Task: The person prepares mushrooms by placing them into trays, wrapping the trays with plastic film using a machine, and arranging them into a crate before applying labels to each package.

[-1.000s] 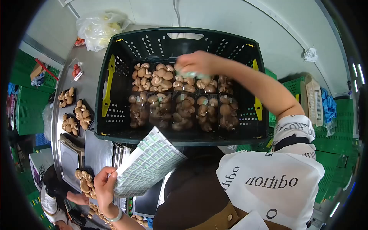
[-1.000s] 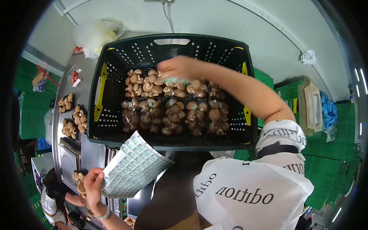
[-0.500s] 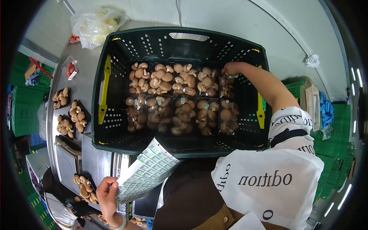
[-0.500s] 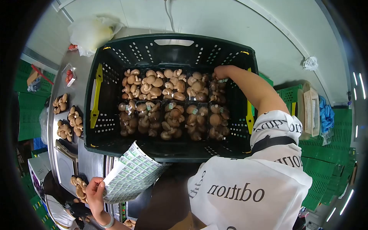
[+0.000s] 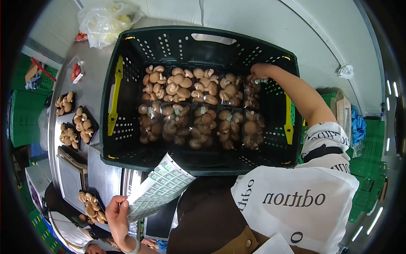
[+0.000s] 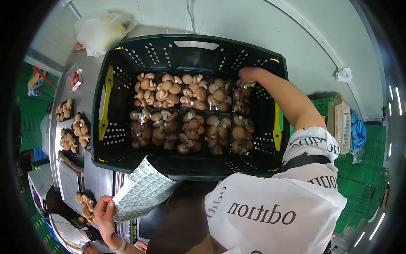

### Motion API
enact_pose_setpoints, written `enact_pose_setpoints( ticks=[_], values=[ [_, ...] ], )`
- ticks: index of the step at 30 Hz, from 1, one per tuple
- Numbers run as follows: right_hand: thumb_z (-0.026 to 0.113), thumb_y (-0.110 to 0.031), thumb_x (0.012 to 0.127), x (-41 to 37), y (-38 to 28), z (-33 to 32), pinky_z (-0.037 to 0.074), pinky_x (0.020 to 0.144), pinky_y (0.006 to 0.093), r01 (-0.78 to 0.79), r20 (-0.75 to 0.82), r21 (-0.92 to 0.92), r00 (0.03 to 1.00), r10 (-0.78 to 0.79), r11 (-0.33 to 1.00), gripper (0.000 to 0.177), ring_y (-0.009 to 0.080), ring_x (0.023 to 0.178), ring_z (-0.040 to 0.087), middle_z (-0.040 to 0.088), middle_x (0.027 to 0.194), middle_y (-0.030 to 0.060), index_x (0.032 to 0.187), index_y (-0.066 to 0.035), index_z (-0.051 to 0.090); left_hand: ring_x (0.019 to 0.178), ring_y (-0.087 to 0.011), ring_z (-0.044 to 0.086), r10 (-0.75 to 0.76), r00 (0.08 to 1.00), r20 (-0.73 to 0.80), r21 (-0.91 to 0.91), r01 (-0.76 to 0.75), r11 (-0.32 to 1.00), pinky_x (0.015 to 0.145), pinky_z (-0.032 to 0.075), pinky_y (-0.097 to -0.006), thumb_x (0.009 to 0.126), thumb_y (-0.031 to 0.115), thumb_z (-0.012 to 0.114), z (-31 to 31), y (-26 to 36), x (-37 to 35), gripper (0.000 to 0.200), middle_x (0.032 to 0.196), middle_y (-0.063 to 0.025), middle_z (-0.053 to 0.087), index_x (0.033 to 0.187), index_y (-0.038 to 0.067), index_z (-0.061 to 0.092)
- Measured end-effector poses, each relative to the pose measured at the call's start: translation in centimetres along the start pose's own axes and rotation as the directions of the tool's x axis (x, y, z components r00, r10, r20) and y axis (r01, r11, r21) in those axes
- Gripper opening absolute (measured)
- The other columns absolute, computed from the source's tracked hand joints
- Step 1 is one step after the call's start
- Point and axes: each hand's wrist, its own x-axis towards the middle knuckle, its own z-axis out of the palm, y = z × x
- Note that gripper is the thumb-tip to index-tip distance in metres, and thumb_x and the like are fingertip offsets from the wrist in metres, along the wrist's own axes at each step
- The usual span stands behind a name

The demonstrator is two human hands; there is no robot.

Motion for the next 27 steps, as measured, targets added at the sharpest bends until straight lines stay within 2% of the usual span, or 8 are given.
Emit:
enact_pose_setpoints(
  ticks=[2, 5, 8, 11, 13, 17, 22, 27],
  values=[
    [0.066, -0.025, 0.083, -0.1, 0.8, 0.2, 0.052, 0.077, 0.041, 0.128, 0.068, 0.092, 0.989, -0.134, 0.988, 0.033, 0.0324, 0.093, 0.064, 0.068, 0.104, 0.0145, 0.112, -0.01, 0.067, 0.069, -0.0044, 0.04, -0.002, 1.0, -0.001, -0.005, 0.002, 1.0, 0.062, 0.032, -0.0192, 0.093, 0.008, 0.058, 0.1, 0.1, 0.2, 0.01, 0.075, 0.0033, 0.05, 0.093, -0.002, 0.057],
    [0.063, -0.025, 0.084, 0.0, 1.0, 0.5, 0.051, 0.077, 0.0405, 0.176, 0.142, 0.09, 0.972, -0.188, 0.98, 0.038, 0.0316, 0.093, 0.064, 0.068, 0.106, 0.0123, 0.12, -0.016, 0.064, 0.068, -0.0044, 0.039, -0.016, 1.0, 0.004, -0.01, 0.016, 1.0, 0.061, 0.031, -0.0193, 0.093, 0.008, 0.057, 0.4, 0.3, 0.3, 0.01, 0.074, 0.0034, 0.049, 0.093, -0.002, 0.057],
    [0.062, -0.025, 0.083, 0.1, 1.2, 1.1, 0.051, 0.077, 0.0416, 0.281, 0.076, 0.048, 0.956, -0.284, 0.958, 0.039, 0.0319, 0.093, 0.064, 0.068, 0.105, 0.012, 0.122, -0.019, 0.063, 0.069, -0.0045, 0.04, -0.035, 0.999, 0.025, 0.003, 0.035, 0.999, 0.062, 0.031, -0.0194, 0.094, 0.009, 0.057, 0.4, 0.3, 0.5, 0.011, 0.076, 0.0032, 0.05, 0.093, -0.001, 0.056],
    [0.062, -0.024, 0.082, -0.6, 0.5, 1.0, 0.052, 0.08, 0.0409, 0.201, 0.082, -0.004, 0.976, -0.2, 0.98, 0.036, 0.0314, 0.095, 0.064, 0.068, 0.106, 0.0114, 0.116, -0.016, 0.066, 0.073, -0.0045, 0.043, -0.056, 0.997, 0.061, 0.044, 0.053, 0.998, 0.066, 0.034, -0.0192, 0.095, 0.011, 0.057, 0.1, 0.2, 0.5, 0.012, 0.08, 0.0027, 0.052, 0.096, -0.001, 0.055],
    [0.062, -0.024, 0.081, -0.8, 0.0, 1.1, 0.052, 0.082, 0.0407, 0.044, 0.047, -0.091, 0.998, -0.04, 0.995, 0.033, 0.0313, 0.099, 0.065, 0.068, 0.107, 0.0116, 0.112, -0.012, 0.068, 0.073, -0.0045, 0.042, -0.053, 0.997, 0.059, 0.043, 0.051, 0.998, 0.066, 0.033, -0.0191, 0.095, 0.011, 0.057, 0.2, 0.0, 0.5, 0.012, 0.08, 0.003, 0.052, 0.096, 0.0, 0.055],
    [0.064, -0.022, 0.08, -1.8, -1.3, 0.7, 0.053, 0.085, 0.0406, -0.148, -0.053, -0.195, 0.989, 0.14, 0.97, 0.029, 0.0319, 0.103, 0.064, 0.068, 0.108, 0.0136, 0.104, -0.006, 0.07, 0.065, -0.0042, 0.035, -0.013, 1.0, -0.012, 0.007, 0.013, 1.0, 0.057, 0.026, -0.0205, 0.093, 0.01, 0.058, 1.1, -0.1, 0.5, 0.013, 0.07, 0.0041, 0.045, 0.09, -0.002, 0.056],
    [0.064, -0.019, 0.079, -2.2, -1.3, -0.3, 0.053, 0.083, 0.0425, -0.146, -0.051, -0.139, 0.989, 0.14, 0.979, 0.029, 0.0332, 0.101, 0.065, 0.068, 0.107, 0.0169, 0.103, -0.003, 0.07, 0.064, -0.0041, 0.034, -0.023, 1.0, -0.019, 0.014, 0.023, 1.0, 0.056, 0.025, -0.0208, 0.092, 0.01, 0.058, 1.2, -0.3, 0.5, 0.012, 0.069, 0.0045, 0.044, 0.089, -0.001, 0.055],
    [0.065, -0.017, 0.078, -1.5, -0.2, -0.1, 0.054, 0.079, 0.0428, -0.112, 0.006, -0.156, 0.993, 0.114, 0.981, 0.027, 0.0354, 0.097, 0.066, 0.068, 0.1, 0.0198, 0.097, 0.0, 0.071, 0.073, -0.0047, 0.041, -0.063, 0.997, 0.051, 0.041, 0.061, 0.997, 0.066, 0.032, -0.0192, 0.095, 0.011, 0.056, 0.8, -0.1, 0.5, 0.01, 0.079, 0.0035, 0.05, 0.094, 0.001, 0.054]
  ],
)
